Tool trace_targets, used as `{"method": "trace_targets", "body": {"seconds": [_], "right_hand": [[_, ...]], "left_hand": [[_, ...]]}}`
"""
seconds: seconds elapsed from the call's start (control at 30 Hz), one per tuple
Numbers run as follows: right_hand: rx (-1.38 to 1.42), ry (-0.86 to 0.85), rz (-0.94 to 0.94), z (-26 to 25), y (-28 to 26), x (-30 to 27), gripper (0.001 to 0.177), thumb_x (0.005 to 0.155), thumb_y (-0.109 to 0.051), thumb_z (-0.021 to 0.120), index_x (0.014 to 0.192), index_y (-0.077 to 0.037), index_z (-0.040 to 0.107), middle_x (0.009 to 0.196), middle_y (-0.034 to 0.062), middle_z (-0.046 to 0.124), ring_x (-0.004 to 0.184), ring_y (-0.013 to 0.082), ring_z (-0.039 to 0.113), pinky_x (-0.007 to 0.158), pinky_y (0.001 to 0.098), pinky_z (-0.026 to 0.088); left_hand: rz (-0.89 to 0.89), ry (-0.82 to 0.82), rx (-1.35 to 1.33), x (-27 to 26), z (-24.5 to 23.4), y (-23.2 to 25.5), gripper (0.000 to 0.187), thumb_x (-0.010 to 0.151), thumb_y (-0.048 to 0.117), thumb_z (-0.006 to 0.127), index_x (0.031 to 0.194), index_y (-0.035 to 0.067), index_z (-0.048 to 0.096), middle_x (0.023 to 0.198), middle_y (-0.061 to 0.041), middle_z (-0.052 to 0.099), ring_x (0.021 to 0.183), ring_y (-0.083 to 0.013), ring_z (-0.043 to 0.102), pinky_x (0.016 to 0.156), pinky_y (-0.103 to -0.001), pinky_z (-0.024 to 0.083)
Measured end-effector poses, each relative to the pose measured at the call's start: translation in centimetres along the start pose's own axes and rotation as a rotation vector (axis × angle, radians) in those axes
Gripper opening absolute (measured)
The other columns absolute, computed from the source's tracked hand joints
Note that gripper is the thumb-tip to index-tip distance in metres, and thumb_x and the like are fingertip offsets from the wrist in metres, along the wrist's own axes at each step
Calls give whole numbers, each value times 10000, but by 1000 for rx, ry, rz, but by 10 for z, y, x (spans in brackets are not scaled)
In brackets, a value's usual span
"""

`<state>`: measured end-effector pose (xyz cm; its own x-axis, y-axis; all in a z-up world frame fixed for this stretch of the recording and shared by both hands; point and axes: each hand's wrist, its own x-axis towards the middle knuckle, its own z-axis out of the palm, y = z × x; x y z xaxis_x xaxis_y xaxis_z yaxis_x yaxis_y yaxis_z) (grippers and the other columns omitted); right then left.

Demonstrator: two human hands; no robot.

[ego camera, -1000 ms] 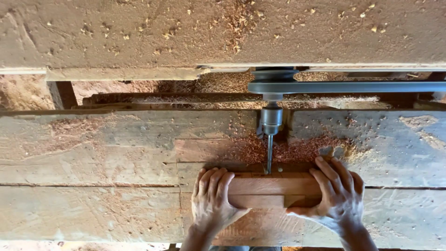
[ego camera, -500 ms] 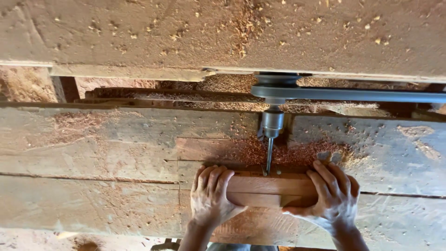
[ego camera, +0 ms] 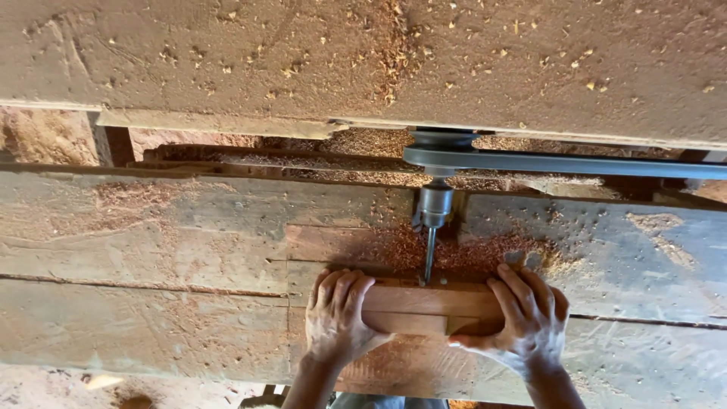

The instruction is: Drill holes in a wooden block using a motorized drill press.

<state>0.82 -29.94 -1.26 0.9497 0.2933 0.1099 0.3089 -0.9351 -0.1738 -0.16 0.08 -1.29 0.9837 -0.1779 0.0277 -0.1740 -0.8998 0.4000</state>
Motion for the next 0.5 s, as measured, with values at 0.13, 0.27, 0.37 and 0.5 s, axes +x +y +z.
{"method": "trace_targets", "body": {"seconds": [0.13,0.27,0.37,0.5], "right_hand": [[-1,8,-7,2,2,0,1072,560,-1037,417,960,-94,733,1211,76,699,1138,257,598,1036,477,384],[-3,13,-21,4,4,-2,1073,563,-1033,428,967,-85,727,1208,85,701,1135,266,607,1025,483,404],[3,8,-20,6,5,-7,1061,576,-1028,423,986,-90,701,1252,86,678,1153,278,606,1044,491,413],[32,3,-16,3,-1,-4,1045,573,-1001,459,955,-60,705,1219,118,696,1141,317,630,1052,519,428]], "left_hand": [[12,14,11,-3,6,-2,983,512,748,915,1211,153,563,1154,-46,608,1109,-243,564,1088,-466,473],[14,21,-13,3,-1,1,955,524,680,951,1209,146,553,1158,-45,611,1121,-236,569,1106,-446,472],[36,57,-51,9,-8,3,882,543,614,951,1163,121,564,1122,-70,624,1080,-249,579,1080,-459,486],[35,43,-57,5,-3,-1,895,524,543,956,1199,135,533,1145,-59,616,1106,-251,577,1103,-460,478]]}}
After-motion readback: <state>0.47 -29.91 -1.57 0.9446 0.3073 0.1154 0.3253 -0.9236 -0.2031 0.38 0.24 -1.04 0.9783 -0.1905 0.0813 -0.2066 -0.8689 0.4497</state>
